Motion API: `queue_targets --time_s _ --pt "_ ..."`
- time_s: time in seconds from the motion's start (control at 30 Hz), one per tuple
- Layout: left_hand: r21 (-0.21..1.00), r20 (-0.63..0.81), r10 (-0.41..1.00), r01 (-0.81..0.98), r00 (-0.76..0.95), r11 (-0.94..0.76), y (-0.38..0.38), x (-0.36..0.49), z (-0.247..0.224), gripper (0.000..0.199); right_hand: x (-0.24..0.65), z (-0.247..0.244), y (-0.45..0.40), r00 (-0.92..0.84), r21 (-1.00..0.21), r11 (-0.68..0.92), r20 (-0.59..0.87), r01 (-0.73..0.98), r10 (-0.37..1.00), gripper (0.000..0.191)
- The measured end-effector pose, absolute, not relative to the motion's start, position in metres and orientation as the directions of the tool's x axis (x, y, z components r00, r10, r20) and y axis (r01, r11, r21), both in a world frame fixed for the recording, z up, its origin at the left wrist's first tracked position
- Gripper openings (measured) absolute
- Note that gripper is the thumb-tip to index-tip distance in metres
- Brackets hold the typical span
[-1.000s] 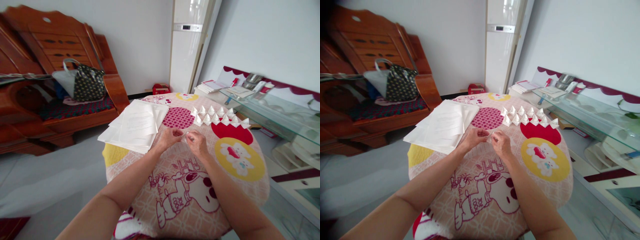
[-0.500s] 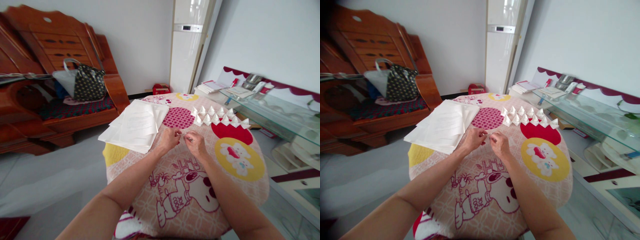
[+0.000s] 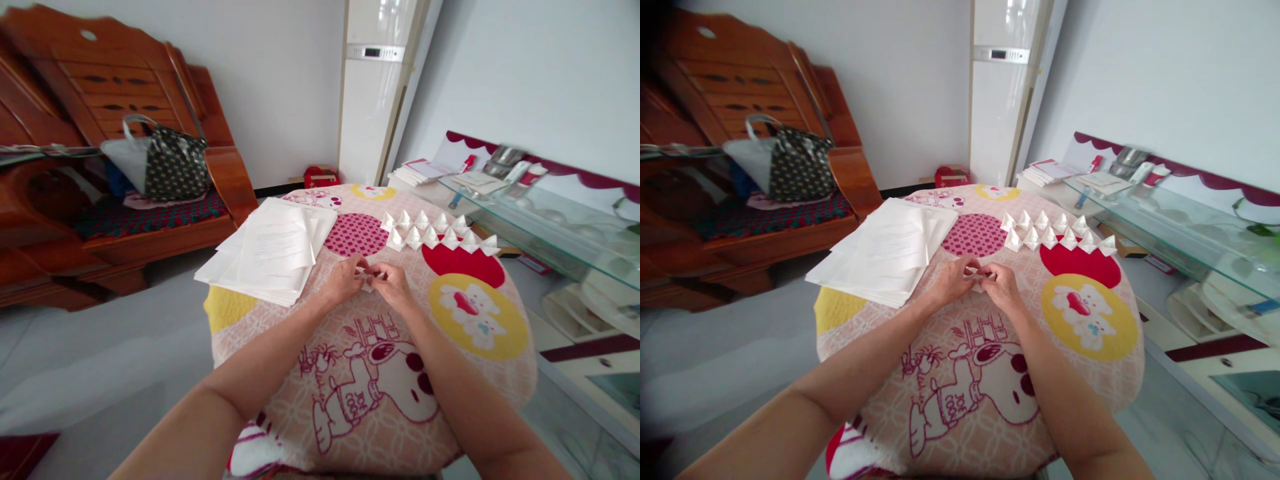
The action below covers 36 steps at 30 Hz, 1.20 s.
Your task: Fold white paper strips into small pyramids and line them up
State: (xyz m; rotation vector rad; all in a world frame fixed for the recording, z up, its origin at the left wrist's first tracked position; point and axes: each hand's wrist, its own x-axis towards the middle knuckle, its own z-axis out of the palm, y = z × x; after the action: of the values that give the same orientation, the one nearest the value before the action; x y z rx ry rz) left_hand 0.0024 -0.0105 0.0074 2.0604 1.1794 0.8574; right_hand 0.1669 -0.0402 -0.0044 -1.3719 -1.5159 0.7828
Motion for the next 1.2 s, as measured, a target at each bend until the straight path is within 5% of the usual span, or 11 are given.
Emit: queue_targets --time_s 0.3,0.5,0.93,1.2 --pt "0.728 0.251 0.875 0.515 0.415 -0.453 -0.008 -0.002 0.005 0.037 0.173 -0.004 -0.037 0.035 -0.892 0.235 0.268 0.385 0.963 0.035" --pt "0.631 0.277 0.849 0.581 0.45 -0.514 -0.009 0.003 0.001 0.013 0.17 -0.006 -0.037 0.036 -0.887 0.235 0.271 0.398 0.962 0.029" --pt "0.505 0.251 0.828 0.662 0.501 -0.553 -0.008 0.002 -0.002 0.013 0.189 -0.011 -0.03 0.007 -0.83 0.294 0.338 0.474 0.941 0.016" --pt "0.445 0.216 0.826 0.701 0.52 -0.557 -0.011 0.004 0.001 0.012 0.188 -0.011 -0.029 -0.138 -0.678 0.456 0.469 0.576 0.872 0.028"
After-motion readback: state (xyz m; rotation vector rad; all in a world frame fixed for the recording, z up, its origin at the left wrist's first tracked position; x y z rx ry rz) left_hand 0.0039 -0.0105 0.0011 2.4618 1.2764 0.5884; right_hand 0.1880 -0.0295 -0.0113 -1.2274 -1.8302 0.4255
